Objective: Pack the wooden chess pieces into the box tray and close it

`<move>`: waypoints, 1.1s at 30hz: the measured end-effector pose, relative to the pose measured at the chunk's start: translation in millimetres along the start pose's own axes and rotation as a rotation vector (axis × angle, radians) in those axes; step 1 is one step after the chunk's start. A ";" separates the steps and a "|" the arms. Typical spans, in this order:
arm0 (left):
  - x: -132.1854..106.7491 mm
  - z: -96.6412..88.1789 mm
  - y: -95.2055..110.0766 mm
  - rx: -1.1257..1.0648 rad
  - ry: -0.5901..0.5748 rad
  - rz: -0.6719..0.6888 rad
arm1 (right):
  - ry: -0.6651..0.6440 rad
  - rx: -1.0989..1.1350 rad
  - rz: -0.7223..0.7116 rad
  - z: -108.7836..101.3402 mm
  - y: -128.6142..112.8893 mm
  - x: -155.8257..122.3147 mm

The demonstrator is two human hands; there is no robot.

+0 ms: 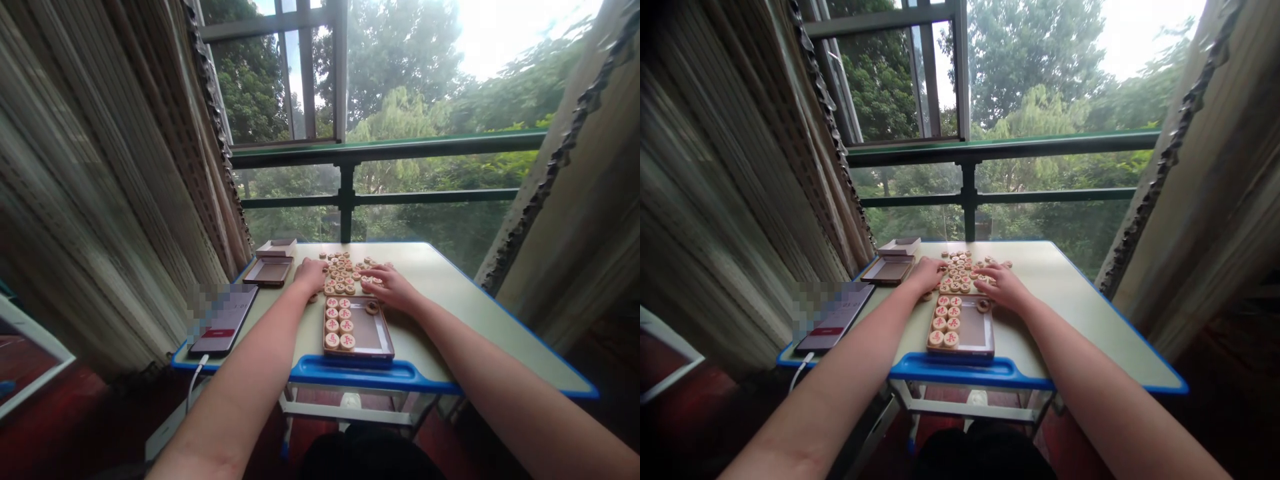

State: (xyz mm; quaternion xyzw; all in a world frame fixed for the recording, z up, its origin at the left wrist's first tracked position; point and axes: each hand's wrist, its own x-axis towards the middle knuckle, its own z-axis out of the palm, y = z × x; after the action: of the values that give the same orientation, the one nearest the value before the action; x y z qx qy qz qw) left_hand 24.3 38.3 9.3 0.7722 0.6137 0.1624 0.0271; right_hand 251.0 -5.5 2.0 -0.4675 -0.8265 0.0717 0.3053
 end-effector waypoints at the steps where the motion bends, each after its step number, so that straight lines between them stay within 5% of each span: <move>1: 0.4 0.8 -0.6 0.008 0.000 0.005 | 0.006 0.000 0.003 -0.1 -0.4 0.1; 13: 1.4 0.3 3.7 0.015 0.103 0.082 | 0.042 0.004 -0.011 -1.0 1.8 1.1; 20: 3.1 2.9 7.3 -0.268 0.215 0.180 | 0.052 -0.013 -0.004 0.1 0.1 0.5; 33: -11.9 -3.9 32.4 -0.890 -0.049 0.199 | 0.125 0.027 -0.030 0.2 -4.2 0.1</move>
State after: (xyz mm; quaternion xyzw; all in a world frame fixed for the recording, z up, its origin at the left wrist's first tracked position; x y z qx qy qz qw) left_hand 51.3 18.3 18.2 0.7442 0.4063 0.3937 0.3550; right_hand 247.8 -7.7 3.6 -0.4545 -0.8117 0.0491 0.3635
